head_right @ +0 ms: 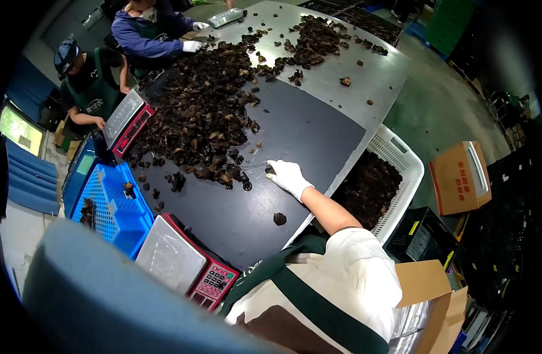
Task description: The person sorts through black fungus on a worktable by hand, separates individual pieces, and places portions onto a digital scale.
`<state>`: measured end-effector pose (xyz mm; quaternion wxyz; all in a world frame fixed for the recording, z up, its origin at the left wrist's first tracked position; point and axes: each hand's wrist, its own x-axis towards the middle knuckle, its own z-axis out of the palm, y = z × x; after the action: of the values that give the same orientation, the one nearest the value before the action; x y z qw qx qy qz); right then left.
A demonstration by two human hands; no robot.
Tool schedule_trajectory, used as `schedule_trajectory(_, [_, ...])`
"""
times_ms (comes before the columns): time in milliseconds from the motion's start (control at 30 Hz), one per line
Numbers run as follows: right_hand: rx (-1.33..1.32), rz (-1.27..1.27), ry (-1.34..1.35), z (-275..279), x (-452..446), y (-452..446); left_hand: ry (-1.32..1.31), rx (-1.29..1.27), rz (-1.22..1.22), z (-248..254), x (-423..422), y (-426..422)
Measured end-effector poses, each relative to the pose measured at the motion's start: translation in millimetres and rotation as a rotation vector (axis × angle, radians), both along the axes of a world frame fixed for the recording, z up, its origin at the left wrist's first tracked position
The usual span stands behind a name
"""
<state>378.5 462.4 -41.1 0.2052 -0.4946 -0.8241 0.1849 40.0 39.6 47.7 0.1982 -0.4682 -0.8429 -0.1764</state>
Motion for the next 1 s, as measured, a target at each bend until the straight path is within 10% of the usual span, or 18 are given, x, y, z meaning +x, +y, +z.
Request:
schedule_trajectory(600, [-0.057, 0.616, -0.134, -4, 15, -105, -0.149, 0.013, -0.017, -16, 9, -17])
schedule_trajectory(667, [-0.418, 0.467, 0.242, -4, -5, -102, -0.220, -0.029, -0.073, -11, 8, -20])
schedule_trajectory(1000, [-0.236, 1.109, 0.802, 111, -244, -196, 0.005, 0.078, -0.204, -37, -18, -34])
